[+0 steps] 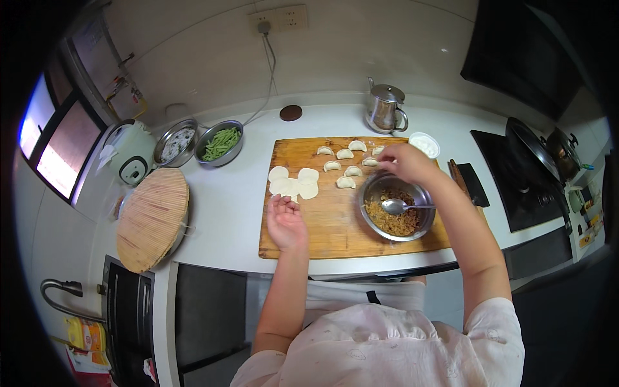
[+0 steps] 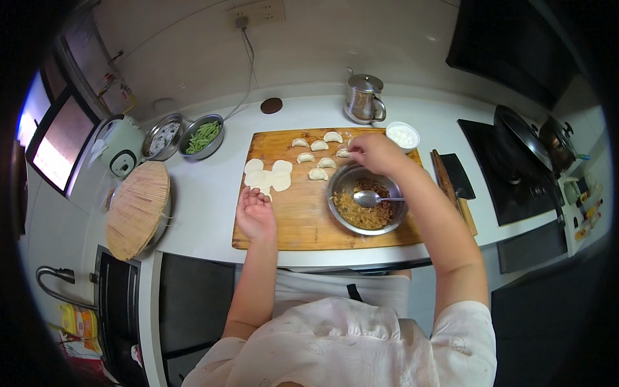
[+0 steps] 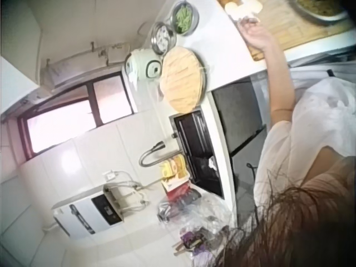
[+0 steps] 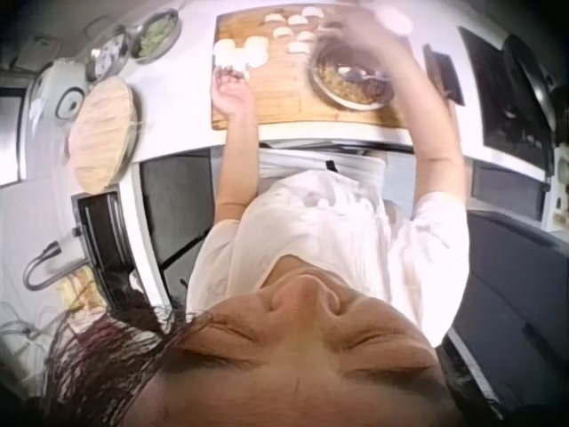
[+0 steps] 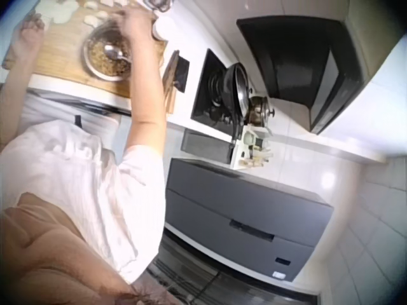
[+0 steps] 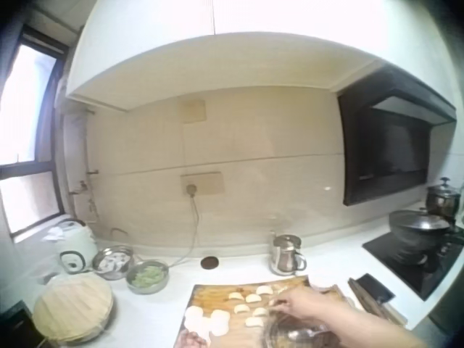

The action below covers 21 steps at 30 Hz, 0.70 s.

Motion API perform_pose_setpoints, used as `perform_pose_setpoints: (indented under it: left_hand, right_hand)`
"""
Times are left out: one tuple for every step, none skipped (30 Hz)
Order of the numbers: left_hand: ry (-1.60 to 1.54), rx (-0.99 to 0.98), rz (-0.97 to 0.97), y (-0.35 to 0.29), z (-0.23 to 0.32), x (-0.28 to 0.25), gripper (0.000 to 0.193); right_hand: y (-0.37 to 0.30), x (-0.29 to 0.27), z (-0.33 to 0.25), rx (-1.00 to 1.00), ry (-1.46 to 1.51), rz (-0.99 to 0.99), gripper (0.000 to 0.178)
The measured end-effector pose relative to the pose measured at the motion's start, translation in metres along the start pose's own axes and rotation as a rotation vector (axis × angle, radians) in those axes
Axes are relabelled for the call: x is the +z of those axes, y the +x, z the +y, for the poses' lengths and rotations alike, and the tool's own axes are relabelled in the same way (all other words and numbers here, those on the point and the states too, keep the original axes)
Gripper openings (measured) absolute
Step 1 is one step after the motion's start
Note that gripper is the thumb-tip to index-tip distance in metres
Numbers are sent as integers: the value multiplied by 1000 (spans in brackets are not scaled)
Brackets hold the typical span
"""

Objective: The person assembles dumplings by placing a spoonful of filling onto round dough wrappers and folding them shut. The completed dumplings are placed on a wooden cutting board next to a pile of unused wrappers.

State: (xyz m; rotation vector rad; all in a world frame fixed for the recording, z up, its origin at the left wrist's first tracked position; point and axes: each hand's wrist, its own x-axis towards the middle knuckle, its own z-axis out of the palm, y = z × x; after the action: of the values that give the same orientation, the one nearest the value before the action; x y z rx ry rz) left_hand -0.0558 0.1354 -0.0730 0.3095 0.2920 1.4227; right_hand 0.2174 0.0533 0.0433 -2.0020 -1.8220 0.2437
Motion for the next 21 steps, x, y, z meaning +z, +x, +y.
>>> perform_pose_setpoints:
  left_hand:
    - [10, 18, -3, 5, 6, -3, 27]
    - [22, 35, -3, 7, 12, -5, 27]
    - [32, 44, -6, 10, 17, -5, 27]
    - [43, 59, -6, 12, 22, -6, 27]
    - [44, 68, -6, 14, 27, -8, 27]
    - [31, 71, -7, 16, 32, -12, 27]
    - [18, 68, -10, 18, 34, -14, 27]
    - [-10, 53, -15, 20, 35, -19, 27]
    - [-31, 41, -15, 21, 37, -21, 27]
    - [-52, 29, -15, 22, 38, -23, 28]
    - [-66, 21, -10, 21, 37, -24, 28]
    - [-86, 17, -8, 22, 37, -23, 28]
    - [-104, 10, -4, 22, 37, -23, 28]
    - [-126, 5, -2, 21, 36, -24, 28]
    - [-139, -1, -1, 22, 36, -23, 28]
    - [-151, -6, 2, 22, 36, -23, 28]
    - [-155, -12, 6, 22, 36, -22, 28]
    - [-157, -16, 11, 22, 36, -22, 28]
    - [-158, -19, 16, 22, 37, -23, 28]
    - [-159, -22, 20, 23, 38, -23, 28]
    - [-158, -23, 23, 23, 38, -23, 28]
  right_hand:
    - [7, 7, -14, -21, -11, -40, 16]
    - [15, 14, -28, -43, -22, -80, 16]
    - [22, 25, -34, -58, 14, -82, 16]
    - [28, 33, -45, -53, -4, -112, 16]
    - [35, 41, -56, -48, -22, -143, 16]
    - [42, 49, -66, -47, -39, -176, 16]
    - [49, 58, -70, -64, -44, -178, 16]
    - [57, 70, -72, -80, -49, -181, 16]
    - [65, 82, -72, -96, -53, -184, 16]
    - [72, 90, -74, -95, -53, -171, 16]
    - [80, 98, -75, -94, -52, -158, 15]
    - [89, 104, -75, -96, -52, -144, 15]
    - [98, 109, -74, -83, -76, -142, 14]
    - [107, 115, -72, -69, -99, -141, 14]
    - [114, 119, -72, -55, -122, -137, 13]
    - [121, 123, -72, -51, -151, -127, 13]
    - [126, 126, -72, -47, -181, -116, 12]
    - [130, 128, -75, -43, -210, -106, 12]
    - [133, 130, -77, -27, -206, -124, 12]
    - [136, 131, -80, -10, -203, -141, 12]
    - [139, 131, -82, 8, -201, -160, 12]
